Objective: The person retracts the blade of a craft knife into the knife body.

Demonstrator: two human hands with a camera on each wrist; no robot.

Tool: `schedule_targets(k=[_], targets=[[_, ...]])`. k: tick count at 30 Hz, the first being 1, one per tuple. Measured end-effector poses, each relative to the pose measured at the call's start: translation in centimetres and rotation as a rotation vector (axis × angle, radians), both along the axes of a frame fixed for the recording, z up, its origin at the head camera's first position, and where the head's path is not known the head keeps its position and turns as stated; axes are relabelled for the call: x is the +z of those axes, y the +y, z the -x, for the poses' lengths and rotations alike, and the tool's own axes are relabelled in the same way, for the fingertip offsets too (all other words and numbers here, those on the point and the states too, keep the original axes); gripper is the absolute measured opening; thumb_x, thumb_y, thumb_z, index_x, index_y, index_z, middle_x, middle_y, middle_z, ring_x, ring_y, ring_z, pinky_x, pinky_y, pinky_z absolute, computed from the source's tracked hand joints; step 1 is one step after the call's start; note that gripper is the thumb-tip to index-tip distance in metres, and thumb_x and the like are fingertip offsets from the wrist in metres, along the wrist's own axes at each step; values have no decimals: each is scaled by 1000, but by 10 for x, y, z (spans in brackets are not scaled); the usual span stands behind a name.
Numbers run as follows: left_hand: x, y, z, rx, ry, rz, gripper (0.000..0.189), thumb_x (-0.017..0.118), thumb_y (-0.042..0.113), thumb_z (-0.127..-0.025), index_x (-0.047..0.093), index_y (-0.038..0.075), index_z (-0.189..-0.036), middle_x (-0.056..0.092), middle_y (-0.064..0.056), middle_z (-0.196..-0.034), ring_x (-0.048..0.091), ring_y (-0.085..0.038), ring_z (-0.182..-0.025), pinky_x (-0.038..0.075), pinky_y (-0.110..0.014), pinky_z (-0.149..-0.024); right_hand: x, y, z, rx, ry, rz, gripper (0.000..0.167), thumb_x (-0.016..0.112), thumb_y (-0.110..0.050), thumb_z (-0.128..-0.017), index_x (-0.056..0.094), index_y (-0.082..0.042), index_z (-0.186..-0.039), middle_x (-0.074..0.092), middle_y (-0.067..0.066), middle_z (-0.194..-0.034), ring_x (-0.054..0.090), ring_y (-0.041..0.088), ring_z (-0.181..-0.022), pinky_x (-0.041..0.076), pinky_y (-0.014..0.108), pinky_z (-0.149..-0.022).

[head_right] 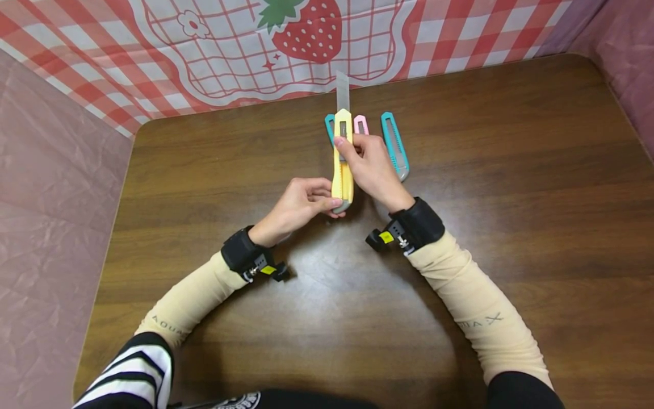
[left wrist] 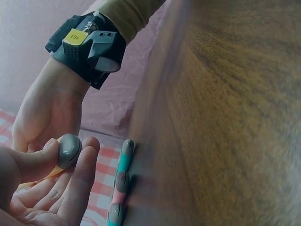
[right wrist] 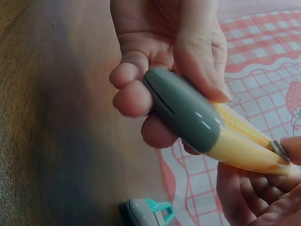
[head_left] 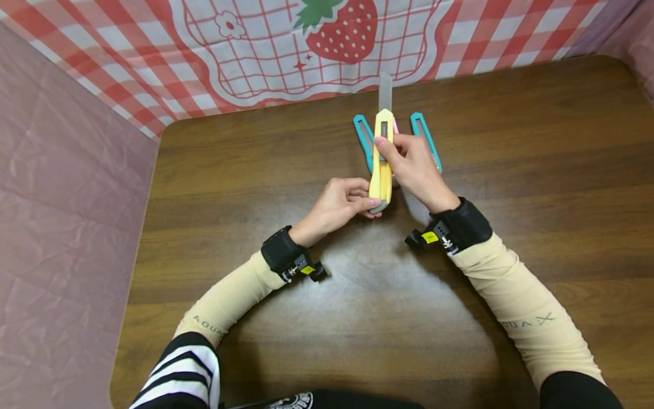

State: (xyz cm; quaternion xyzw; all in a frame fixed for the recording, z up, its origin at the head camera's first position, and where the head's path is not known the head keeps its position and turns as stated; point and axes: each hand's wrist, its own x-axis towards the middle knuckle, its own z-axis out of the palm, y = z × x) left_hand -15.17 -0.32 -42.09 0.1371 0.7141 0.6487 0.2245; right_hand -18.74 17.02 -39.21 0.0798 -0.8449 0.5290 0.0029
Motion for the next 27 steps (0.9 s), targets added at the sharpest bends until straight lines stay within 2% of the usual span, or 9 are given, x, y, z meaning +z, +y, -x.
schedule_targets(k=[6, 13, 23, 27], targets=[[-1, 0, 0, 5, 3, 6, 19, 67, 0, -90, 65, -11, -107, 72, -29, -94, 72, -11, -74, 65, -39, -74, 1, 0, 0, 17, 16, -20, 41, 54, -31, -102, 62, -1, -76, 49, -4, -59, 45, 5, -51, 37, 19, -45], [-3, -1, 1, 10, 1, 2, 20, 66, -1, -91, 64, -12, -107, 71, -30, -95, 72, -11, -74, 65, -38, -74, 0, -3, -2, 75, 22, 1, 33, 54, -24, -102, 61, 3, -84, 43, -6, -60, 41, 3, -54, 32, 19, -45], [1, -3, 4, 18, 17, -5, 22, 65, 0, -92, 64, -12, -111, 71, -31, -97, 71, -10, -74, 65, -37, -75, -1, -2, -1, -4, -71, 61, 39, 51, -33, -103, 66, 3, -102, 61, -6, -70, 56, 2, -58, 53, 22, -51], [1, -4, 5, 16, 26, -3, 24, 65, 1, -92, 64, -11, -113, 71, -31, -97, 71, -9, -73, 65, -37, -74, 0, -2, -1, -19, -89, 88, 41, 49, -33, -104, 65, 4, -98, 59, -6, -68, 55, 7, -55, 50, 22, -47]])
